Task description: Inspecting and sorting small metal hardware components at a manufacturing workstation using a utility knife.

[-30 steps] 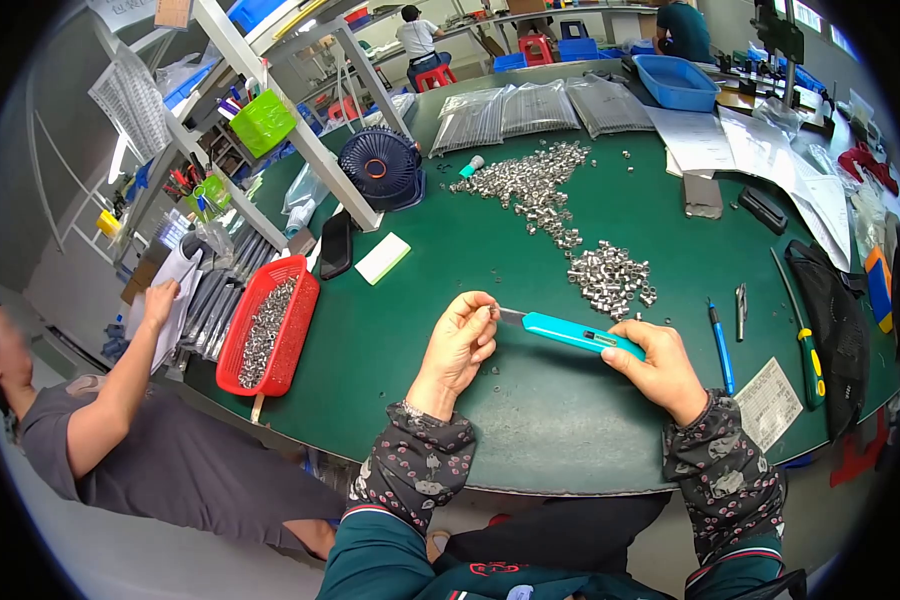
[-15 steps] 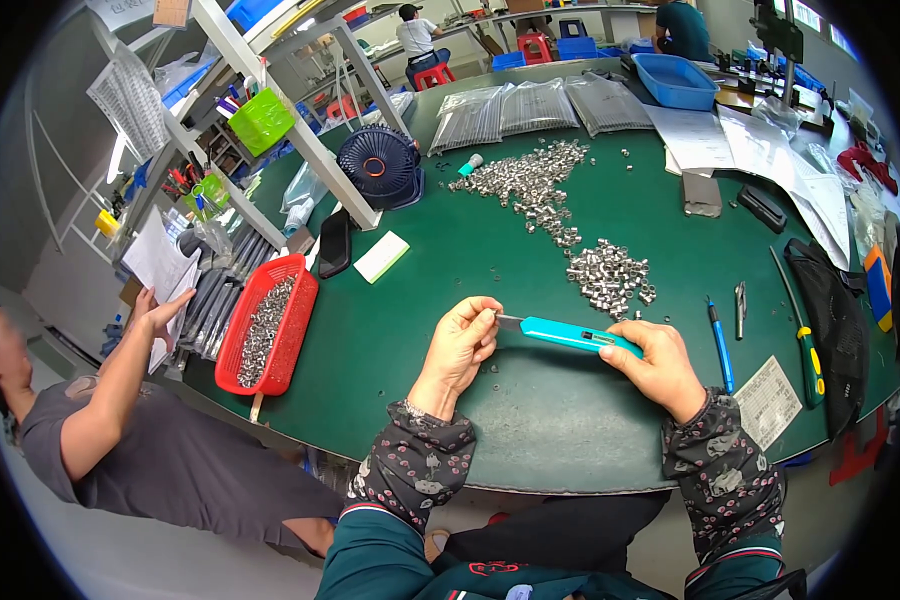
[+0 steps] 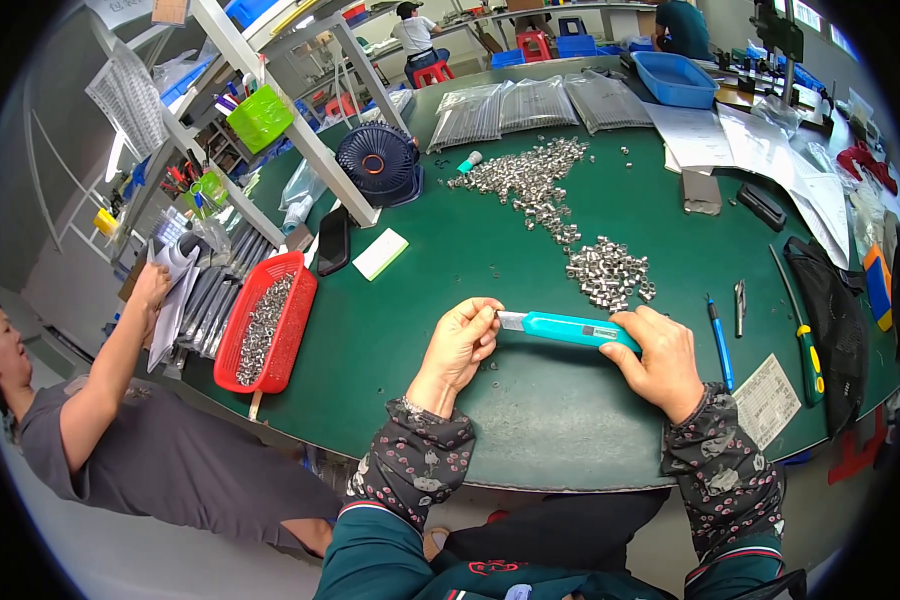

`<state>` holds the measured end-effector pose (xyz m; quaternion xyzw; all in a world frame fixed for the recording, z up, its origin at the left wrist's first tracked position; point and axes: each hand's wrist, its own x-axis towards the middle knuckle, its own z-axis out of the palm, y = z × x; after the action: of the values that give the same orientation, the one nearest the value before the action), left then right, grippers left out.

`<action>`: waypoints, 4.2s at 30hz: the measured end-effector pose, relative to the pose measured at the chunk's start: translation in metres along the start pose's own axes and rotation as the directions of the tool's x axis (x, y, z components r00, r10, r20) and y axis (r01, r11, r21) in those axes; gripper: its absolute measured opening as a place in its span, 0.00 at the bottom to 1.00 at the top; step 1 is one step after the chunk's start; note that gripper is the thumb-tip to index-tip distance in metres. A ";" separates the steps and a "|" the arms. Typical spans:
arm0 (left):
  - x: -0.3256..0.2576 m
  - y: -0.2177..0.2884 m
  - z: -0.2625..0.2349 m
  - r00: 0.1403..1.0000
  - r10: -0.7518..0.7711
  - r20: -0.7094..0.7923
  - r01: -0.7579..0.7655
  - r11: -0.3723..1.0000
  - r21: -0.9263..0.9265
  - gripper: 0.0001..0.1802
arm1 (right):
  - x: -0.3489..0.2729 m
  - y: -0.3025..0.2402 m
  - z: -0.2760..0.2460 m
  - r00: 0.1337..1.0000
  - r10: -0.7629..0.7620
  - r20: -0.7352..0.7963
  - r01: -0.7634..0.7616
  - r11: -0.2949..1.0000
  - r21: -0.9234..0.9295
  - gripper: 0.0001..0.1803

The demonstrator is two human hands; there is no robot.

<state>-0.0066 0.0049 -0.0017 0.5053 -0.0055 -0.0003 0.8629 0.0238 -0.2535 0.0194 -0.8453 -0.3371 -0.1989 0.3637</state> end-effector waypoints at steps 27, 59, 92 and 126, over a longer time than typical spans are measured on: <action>0.000 0.004 0.001 0.991 0.074 -0.109 -0.075 0.997 -0.004 0.07 | 0.002 -0.004 -0.003 0.996 -0.036 -0.086 0.033 0.999 -0.035 0.15; 0.000 0.000 0.006 0.994 -0.002 -0.108 0.014 0.994 0.108 0.09 | 0.001 -0.004 -0.003 0.986 0.097 0.138 -0.128 0.963 0.237 0.13; -0.001 0.001 0.011 0.988 0.038 -0.147 -0.022 0.993 0.112 0.07 | 0.000 0.008 0.005 0.940 0.150 0.306 -0.284 0.843 0.458 0.14; 0.041 -0.046 0.115 0.924 0.144 0.353 -0.365 0.062 0.929 0.09 | 0.008 0.018 -0.007 0.865 0.399 -0.305 -0.168 0.803 0.572 0.13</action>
<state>0.0339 -0.1178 0.0149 0.9360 -0.1649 0.1131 0.2897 0.0416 -0.2647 0.0205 -0.6928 -0.1608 -0.2139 0.6697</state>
